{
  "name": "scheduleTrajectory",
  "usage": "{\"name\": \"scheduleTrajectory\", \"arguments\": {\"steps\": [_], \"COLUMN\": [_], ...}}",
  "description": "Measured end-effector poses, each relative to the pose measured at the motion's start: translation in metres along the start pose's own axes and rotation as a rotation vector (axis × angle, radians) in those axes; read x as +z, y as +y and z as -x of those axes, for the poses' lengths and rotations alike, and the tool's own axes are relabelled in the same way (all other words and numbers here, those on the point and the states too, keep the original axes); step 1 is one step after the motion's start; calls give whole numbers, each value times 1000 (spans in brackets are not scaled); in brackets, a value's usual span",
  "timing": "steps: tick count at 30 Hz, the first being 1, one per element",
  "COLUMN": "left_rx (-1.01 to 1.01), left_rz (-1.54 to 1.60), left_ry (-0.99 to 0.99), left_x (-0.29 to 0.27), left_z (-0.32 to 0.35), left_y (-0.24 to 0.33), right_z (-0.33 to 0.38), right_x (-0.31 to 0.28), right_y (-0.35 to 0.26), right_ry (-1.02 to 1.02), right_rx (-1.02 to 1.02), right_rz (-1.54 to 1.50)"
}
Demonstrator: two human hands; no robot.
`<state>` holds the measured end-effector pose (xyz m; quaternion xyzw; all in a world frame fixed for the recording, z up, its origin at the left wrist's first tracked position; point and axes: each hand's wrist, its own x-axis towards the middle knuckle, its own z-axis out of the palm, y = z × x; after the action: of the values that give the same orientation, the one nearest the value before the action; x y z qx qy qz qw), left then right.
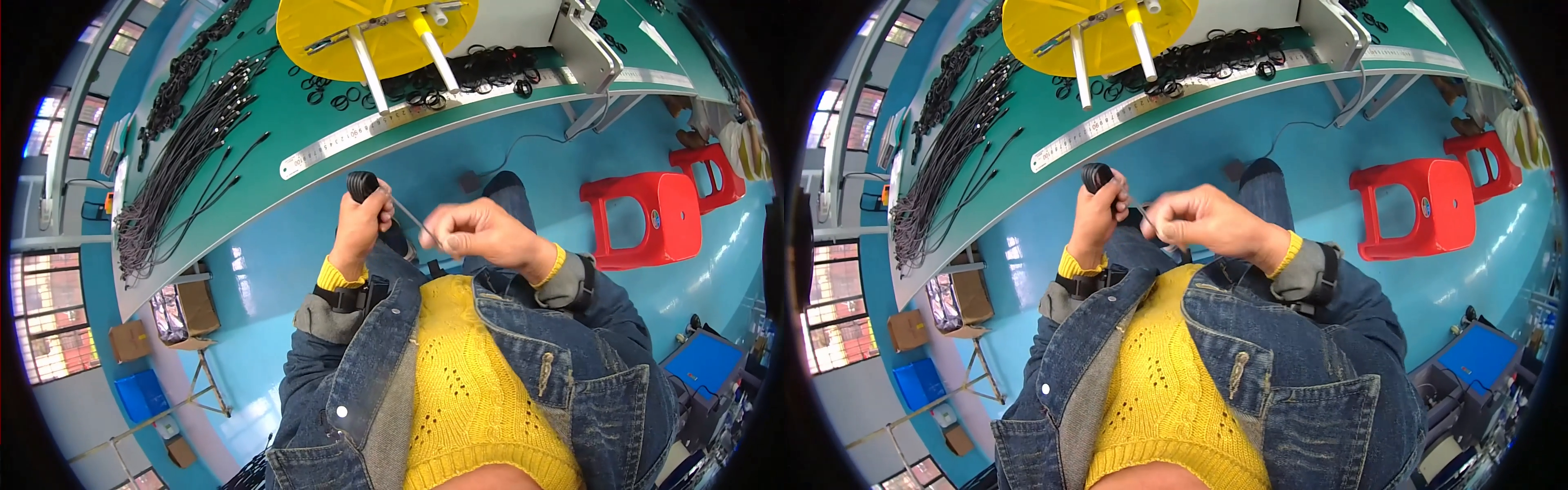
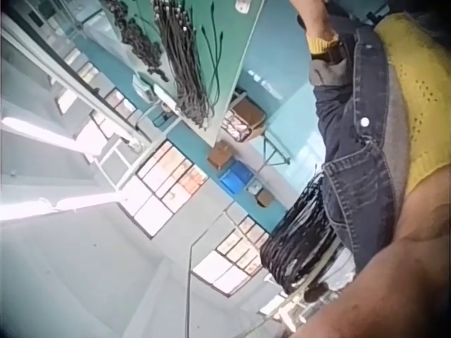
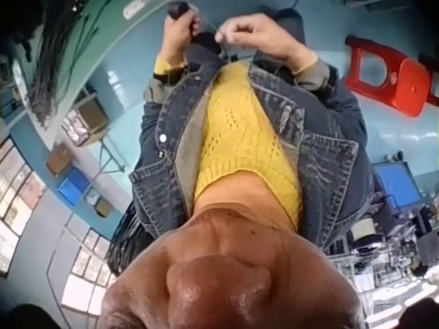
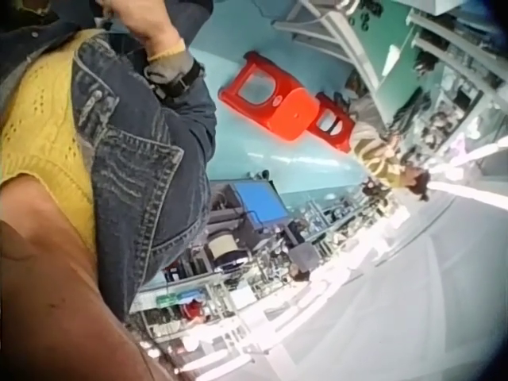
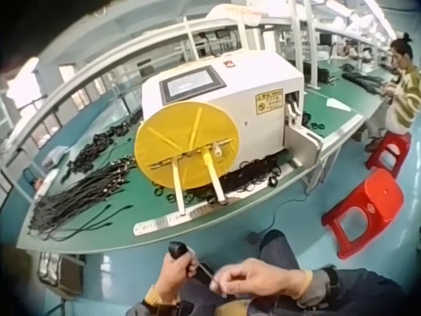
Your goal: The person picks up a cable, winds it around the spindles of a machine, and removes the coiled cable. They then secure the coil with a rubber band and place it on the table.
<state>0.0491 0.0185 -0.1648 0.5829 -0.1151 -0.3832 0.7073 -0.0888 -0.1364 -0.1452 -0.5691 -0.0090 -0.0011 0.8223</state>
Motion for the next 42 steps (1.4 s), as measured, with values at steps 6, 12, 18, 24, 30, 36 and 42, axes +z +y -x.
{"name": "scheduleTrajectory", "arguments": {"steps": [6, 12, 18, 24, 30, 36, 42], "left_rx": [-177, -276, -329, -181, -215, 57, -233], "left_rz": [-204, -249, -270, -298, 16, -317, -555], "left_ry": [-246, -309, -438, -261, -276, -309, -217], "left_x": [20, 34, 34, 32, 15, 26, 13], "left_z": [14, 21, 18, 22, 28, 23, 17], "left_y": [5, 12, 10, -5, 5, -16, -35], "right_z": [12, -15, -38, -40, -16, -46, -52], "right_x": [-15, -29, -25, -12, -13, 9, 18], "right_y": [-12, -52, -45, -13, 10, 1, 40], "right_ry": [-110, -36, -256, -305, 21, 72, -18], "right_rx": [435, 188, -174, 149, 514, -23, 53], "right_rz": [-6, 351, 1028, 626, -399, 996, 1199]}}
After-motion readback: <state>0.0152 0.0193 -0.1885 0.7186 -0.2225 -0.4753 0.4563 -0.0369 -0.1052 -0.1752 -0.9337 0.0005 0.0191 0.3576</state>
